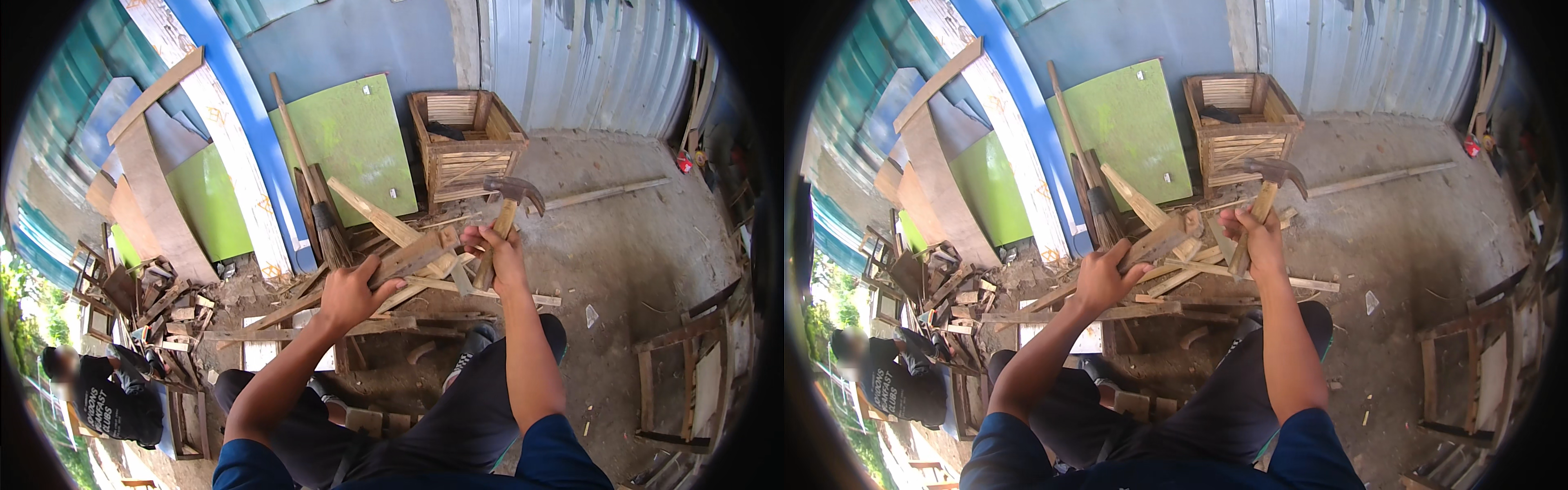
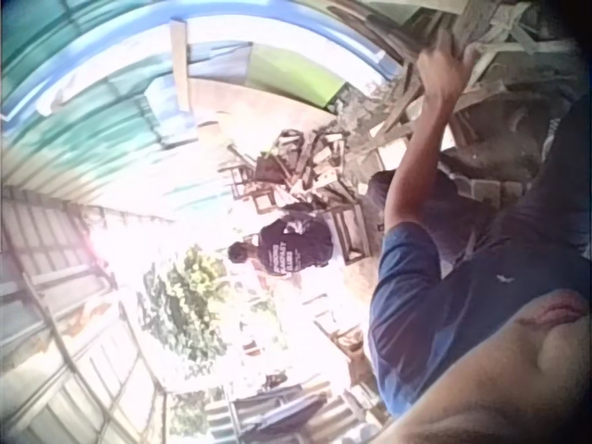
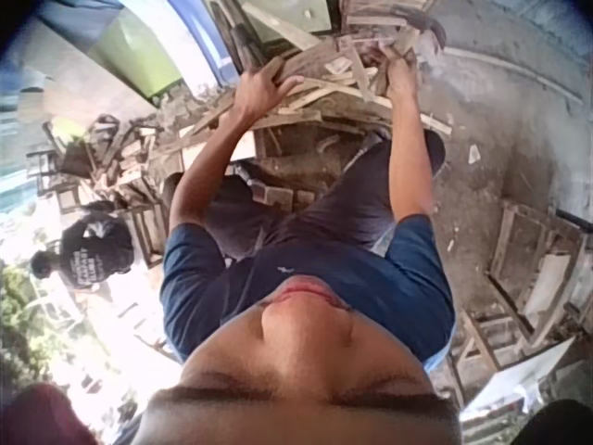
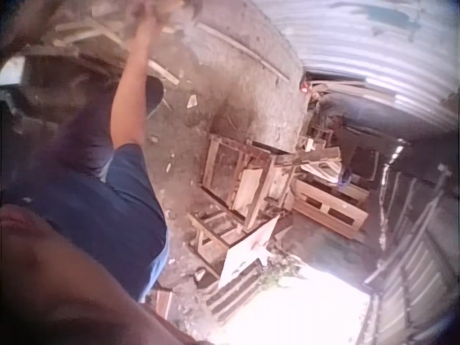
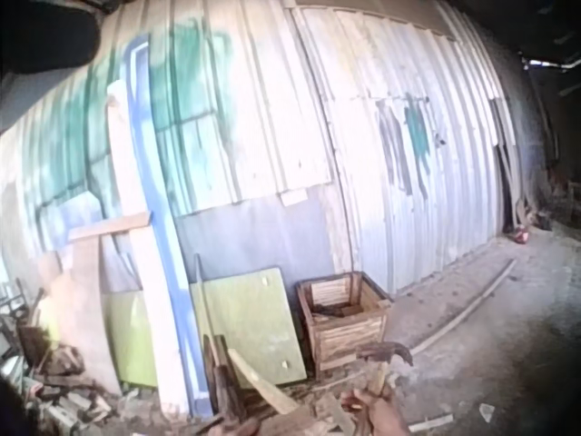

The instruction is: The person sits on the floor and uses a hammer to repeatedly strike and break wooden planks into smaller pieces. The person handles the wood pieces by hand, repositioning them between strikes.

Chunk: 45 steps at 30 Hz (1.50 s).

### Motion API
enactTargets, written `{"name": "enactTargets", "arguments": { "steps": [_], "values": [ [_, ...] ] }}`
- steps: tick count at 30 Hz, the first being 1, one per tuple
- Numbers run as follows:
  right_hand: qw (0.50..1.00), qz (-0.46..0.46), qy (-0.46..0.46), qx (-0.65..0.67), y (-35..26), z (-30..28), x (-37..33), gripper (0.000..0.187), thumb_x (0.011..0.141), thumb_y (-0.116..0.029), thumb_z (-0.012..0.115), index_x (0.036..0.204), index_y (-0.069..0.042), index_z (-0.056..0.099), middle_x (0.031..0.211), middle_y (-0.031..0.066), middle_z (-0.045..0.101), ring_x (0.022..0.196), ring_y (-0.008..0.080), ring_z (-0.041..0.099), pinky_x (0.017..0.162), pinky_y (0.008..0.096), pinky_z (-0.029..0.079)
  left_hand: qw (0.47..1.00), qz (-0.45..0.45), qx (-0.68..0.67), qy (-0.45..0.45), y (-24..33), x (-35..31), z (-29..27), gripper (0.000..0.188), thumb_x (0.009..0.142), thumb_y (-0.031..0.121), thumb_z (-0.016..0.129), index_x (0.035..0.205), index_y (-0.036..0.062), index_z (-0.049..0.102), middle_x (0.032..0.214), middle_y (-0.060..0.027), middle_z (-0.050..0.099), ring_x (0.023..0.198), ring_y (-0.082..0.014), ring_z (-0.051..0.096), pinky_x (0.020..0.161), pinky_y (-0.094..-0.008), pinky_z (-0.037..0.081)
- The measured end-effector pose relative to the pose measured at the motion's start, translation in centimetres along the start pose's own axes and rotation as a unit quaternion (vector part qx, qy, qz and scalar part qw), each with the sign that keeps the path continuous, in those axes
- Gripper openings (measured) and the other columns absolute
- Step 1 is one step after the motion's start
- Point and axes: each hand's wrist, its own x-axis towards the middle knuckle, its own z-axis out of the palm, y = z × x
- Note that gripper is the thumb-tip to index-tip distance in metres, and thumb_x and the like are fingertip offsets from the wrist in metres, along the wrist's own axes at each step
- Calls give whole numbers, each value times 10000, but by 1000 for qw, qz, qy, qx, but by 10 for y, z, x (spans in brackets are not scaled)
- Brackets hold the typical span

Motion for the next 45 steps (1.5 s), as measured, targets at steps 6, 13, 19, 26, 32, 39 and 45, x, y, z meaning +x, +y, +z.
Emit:
{"name": "enactTargets", "arguments": {
  "steps": [6, 13, 19, 26, 32, 39, 45],
  "values": [
    [981, 158, -85, 69, 11, 7, -14, 90, 1054, -183, 597, 1086, -169, 514, 1304, 166, 692, 1156, 322, 700, 884, 461, 614, 985, 151, 78, 0, -13, -20, 14, 613, 826, 693, 733, 971, 101, 671, 670, -80, 702, 572, -298, 709, 507, -407, 551],
    [922, 234, -220, 218, 48, 33, -21, 261, 1094, -245, 510, 1334, -142, 532, 1385, 221, 624, 1148, 314, 696, 894, 500, 630, 924, 356, 136, -36, -28, -26, 8, 484, 856, 643, 689, 951, 169, 658, 721, 9, 632, 701, -185, 690, 594, -325, 551],
    [939, 195, -219, 180, 53, 52, -20, 447, 1085, -324, 534, 1416, -28, 491, 1244, 145, 674, 1007, 234, 675, 837, 440, 613, 939, 311, 136, -59, -30, -45, 0, 398, 822, 505, 670, 1032, 170, 633, 852, -1, 608, 851, -206, 658, 773, -364, 527],
    [938, 153, -243, 193, 51, 80, -22, 490, 1060, -436, 561, 1410, -106, 471, 1210, 136, 655, 1015, 261, 663, 897, 486, 591, 983, 144, 20, -112, -53, -84, -9, 475, 721, 354, 853, 1052, 108, 617, 955, -75, 605, 992, -300, 628, 923, -434, 486],
    [926, 154, -231, 258, 69, 78, -23, 427, 1074, -319, 542, 1482, -233, 452, 1167, 132, 635, 1090, 305, 637, 1011, 542, 537, 996, 28, 36, -82, -84, -150, 3, 497, 804, 505, 811, 1075, 120, 650, 944, -79, 698, 990, -309, 698, 920, -446, 524],
    [895, 201, -158, 366, 71, 28, -14, 259, 1083, -187, 501, 1314, -127, 601, 842, 3, 597, 741, 117, 617, 709, 305, 557, 987, -64, 98, -106, -90, -183, 41, 505, 669, 378, 873, 1059, 175, 625, 822, -75, 727, 752, -332, 722, 705, -459, 560],
    [899, 324, 61, 287, 102, -23, 3, 105, 1017, -101, 585, 920, -102, 547, 638, -73, 464, 502, 51, 458, 502, 267, 449, 987, -97, 78, -101, -74, -177, 50, 352, 752, 399, 790, 1003, 183, 673, 687, -114, 703, 666, -353, 719, 597, -485, 553]
  ]
}}
